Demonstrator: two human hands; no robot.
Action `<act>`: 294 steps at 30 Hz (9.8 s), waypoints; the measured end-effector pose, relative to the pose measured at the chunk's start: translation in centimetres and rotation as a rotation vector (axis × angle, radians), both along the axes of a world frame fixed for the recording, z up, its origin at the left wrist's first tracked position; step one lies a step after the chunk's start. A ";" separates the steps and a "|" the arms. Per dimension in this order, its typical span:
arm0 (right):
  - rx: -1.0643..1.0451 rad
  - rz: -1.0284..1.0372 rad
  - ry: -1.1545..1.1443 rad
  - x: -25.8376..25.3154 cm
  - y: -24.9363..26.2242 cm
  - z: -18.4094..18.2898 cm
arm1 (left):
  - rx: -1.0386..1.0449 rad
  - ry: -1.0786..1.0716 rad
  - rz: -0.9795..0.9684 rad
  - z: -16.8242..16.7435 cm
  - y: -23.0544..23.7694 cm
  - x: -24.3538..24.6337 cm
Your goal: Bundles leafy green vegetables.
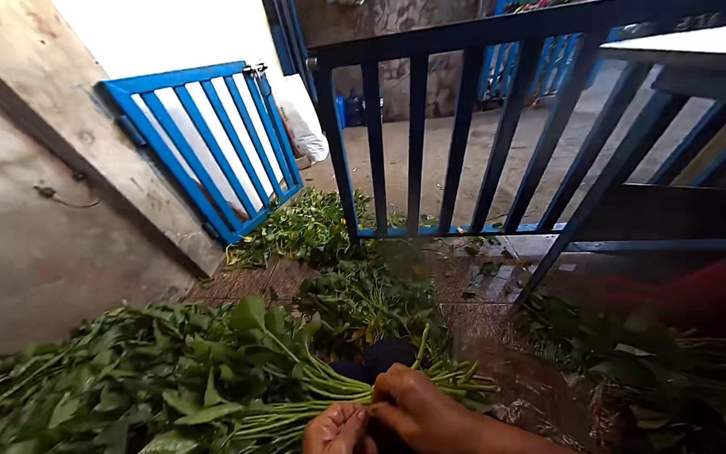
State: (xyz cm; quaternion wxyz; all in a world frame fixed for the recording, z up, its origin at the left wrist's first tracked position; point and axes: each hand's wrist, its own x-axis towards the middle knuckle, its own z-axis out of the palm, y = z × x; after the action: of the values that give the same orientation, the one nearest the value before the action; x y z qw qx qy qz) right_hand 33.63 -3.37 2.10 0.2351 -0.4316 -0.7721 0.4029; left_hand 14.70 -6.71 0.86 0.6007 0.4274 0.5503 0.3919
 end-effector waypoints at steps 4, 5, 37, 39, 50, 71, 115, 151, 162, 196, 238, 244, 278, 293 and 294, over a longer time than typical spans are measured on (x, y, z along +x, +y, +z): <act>0.017 -0.039 0.004 -0.2 -0.2 -0.5 | -0.002 -0.061 0.032 -0.1 -0.7 0.0; 0.046 -0.051 0.016 -0.3 -0.3 -0.7 | 0.010 -0.069 0.026 -0.3 -0.8 -0.1; 0.137 0.035 -0.227 -1.9 2.5 -0.8 | 1.417 1.176 0.351 -6.9 0.9 2.3; 0.121 0.011 -0.195 -1.8 2.7 -1.1 | 1.434 1.193 0.310 -6.4 1.3 2.1; 0.051 0.146 0.257 1.3 3.8 -2.8 | -0.002 -0.332 0.222 -1.1 -0.2 2.4; 0.494 -0.054 -0.137 1.1 1.8 -3.8 | 0.906 0.755 0.171 -5.2 -1.4 2.8; -0.421 0.241 0.413 1.3 1.6 1.5 | 0.756 0.319 -0.395 5.6 2.1 -4.9; -0.412 0.151 0.483 0.2 -0.3 1.1 | 0.712 0.642 -0.636 5.1 0.5 -4.7; -0.411 0.068 0.474 0.8 -0.4 0.6 | 0.861 0.710 -0.719 5.9 0.7 -5.1; -0.192 0.089 0.643 -1.7 -2.6 -0.3 | 0.767 0.305 -0.632 4.0 -1.1 -5.6; -0.087 0.207 0.210 -3.9 -2.0 -0.6 | 0.831 1.120 -0.391 5.1 -3.7 -4.0; -0.126 0.213 0.225 -3.7 -2.1 -0.5 | 0.813 1.303 -0.473 5.7 -4.4 -3.8; -0.278 0.196 0.396 -3.3 -2.1 -1.1 | 0.653 1.027 -0.800 7.2 -1.3 -5.8; 0.016 -0.001 0.282 -3.7 -2.6 -1.8 | 0.670 0.269 -0.957 4.7 2.6 -7.3; 0.096 -0.011 0.253 -3.9 -2.7 -1.8 | 0.674 0.265 -0.952 4.6 2.7 -7.2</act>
State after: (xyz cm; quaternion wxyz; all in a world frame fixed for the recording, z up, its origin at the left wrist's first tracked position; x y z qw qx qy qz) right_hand 29.72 -6.05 0.31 0.3531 -0.3696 -0.7525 0.4152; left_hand 7.50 -4.04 5.44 0.4678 0.8393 0.2138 0.1763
